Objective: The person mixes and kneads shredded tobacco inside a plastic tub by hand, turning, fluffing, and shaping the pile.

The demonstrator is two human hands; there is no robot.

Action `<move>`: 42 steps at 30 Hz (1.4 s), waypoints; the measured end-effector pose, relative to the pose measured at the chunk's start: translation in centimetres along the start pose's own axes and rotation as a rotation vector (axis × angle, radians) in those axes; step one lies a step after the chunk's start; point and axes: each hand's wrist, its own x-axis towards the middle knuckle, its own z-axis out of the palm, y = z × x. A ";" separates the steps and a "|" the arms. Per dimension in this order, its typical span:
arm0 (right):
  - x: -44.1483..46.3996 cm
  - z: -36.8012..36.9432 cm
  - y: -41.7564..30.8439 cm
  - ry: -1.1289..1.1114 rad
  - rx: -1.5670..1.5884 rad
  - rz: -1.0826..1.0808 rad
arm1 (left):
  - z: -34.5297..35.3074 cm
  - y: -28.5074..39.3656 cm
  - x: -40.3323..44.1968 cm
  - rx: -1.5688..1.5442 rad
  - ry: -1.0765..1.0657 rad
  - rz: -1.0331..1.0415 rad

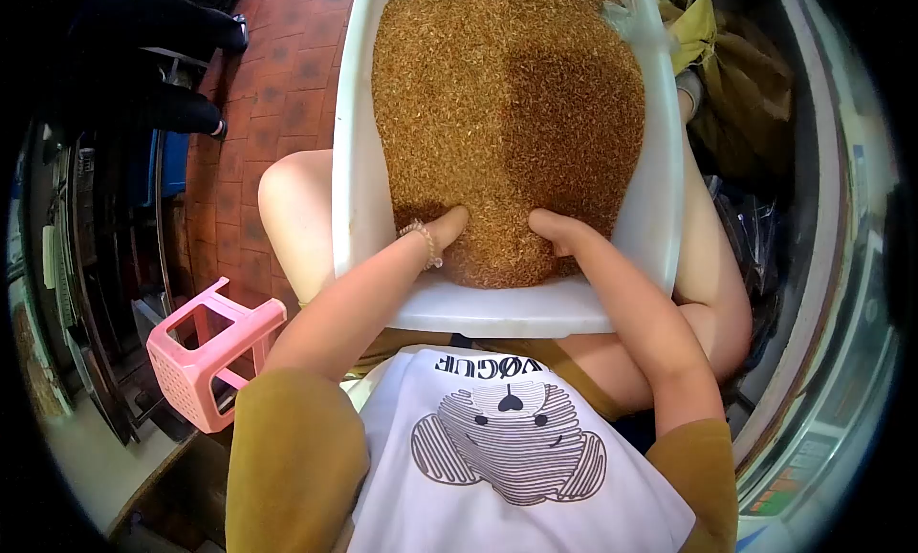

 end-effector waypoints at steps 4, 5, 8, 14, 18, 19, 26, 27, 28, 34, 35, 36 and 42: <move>1.6 1.3 -0.5 0.050 -0.101 0.108 | 0.5 0.0 0.3 -0.071 0.014 -0.030; 1.8 1.9 -1.1 0.079 -0.132 0.152 | 0.8 -0.1 0.3 -0.119 0.021 -0.027; -0.7 4.9 -5.4 -0.019 -0.036 0.163 | 2.1 0.3 0.2 -0.517 0.036 0.014; -1.4 9.0 -5.8 0.127 0.466 -0.291 | 4.4 2.3 -1.5 -0.852 0.163 0.450; -2.6 12.8 -8.3 0.354 0.772 -0.497 | 5.7 5.3 -3.1 -1.039 0.139 0.664; -2.7 13.2 -9.1 0.377 0.837 -0.573 | 5.9 6.2 -3.6 -1.045 0.116 0.677; -3.5 12.8 -18.7 0.208 0.978 -0.819 | 6.5 14.7 -6.6 -0.823 -0.102 1.008; -3.0 12.0 -19.8 0.244 0.937 -0.848 | 6.4 15.8 -6.8 -0.802 -0.085 1.041; -2.5 10.9 -20.7 0.281 0.895 -0.877 | 6.1 16.5 -6.9 -0.780 -0.069 1.074; -3.4 5.7 -17.2 0.809 0.126 -1.033 | 3.0 14.0 -6.1 -0.249 0.467 1.173; -3.8 5.1 -15.5 0.873 0.093 -1.038 | 1.8 12.2 -5.4 -0.118 0.536 1.157; -4.3 4.2 -13.5 0.900 0.014 -0.979 | 0.5 10.4 -4.6 0.013 0.602 1.134; -6.8 2.6 -9.3 0.892 -0.633 -0.317 | -0.4 5.5 -6.4 1.192 0.778 0.558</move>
